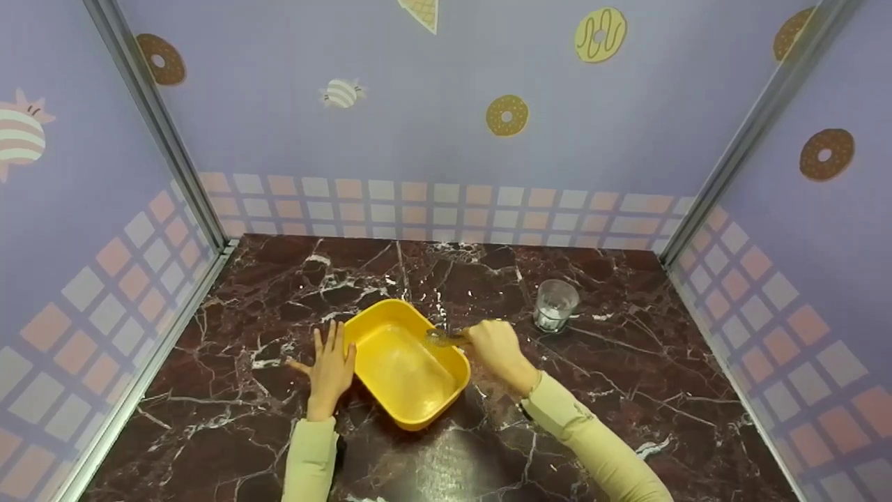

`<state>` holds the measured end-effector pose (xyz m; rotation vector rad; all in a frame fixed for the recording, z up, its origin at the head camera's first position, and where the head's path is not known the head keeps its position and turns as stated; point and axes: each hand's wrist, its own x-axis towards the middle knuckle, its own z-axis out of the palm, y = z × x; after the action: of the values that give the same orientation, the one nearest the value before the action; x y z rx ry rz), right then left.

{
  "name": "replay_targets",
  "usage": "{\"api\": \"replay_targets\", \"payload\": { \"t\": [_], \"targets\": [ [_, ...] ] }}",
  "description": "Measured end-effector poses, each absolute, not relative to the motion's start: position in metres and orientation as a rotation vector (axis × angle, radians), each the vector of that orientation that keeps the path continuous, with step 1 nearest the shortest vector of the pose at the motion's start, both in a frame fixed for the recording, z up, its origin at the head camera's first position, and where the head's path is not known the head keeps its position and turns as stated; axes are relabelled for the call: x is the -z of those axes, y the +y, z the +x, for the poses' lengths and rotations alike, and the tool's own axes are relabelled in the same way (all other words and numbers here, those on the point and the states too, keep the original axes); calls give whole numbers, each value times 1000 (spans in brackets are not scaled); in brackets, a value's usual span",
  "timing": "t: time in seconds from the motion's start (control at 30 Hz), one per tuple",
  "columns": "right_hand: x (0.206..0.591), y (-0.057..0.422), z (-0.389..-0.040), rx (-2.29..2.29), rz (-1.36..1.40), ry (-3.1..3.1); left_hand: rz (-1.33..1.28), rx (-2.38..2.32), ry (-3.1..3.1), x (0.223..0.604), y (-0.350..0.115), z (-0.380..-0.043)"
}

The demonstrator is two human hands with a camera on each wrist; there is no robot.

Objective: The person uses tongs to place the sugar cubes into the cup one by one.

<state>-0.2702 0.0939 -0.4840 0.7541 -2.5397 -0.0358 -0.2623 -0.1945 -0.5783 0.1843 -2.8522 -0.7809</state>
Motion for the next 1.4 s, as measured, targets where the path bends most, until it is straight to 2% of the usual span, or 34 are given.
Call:
{"api": "replay_targets", "payload": {
  "t": [0.77,1.1,1.4],
  "targets": [
    [448,203,-311,-73,439,-2616,185,756,-2854,576,-194,-264],
    [457,246,-322,-87,304,-2642,172,760,-2853,576,-195,-263],
    [470,263,-329,-94,230,-2653,167,749,-2853,577,-194,-261]
  ]
}}
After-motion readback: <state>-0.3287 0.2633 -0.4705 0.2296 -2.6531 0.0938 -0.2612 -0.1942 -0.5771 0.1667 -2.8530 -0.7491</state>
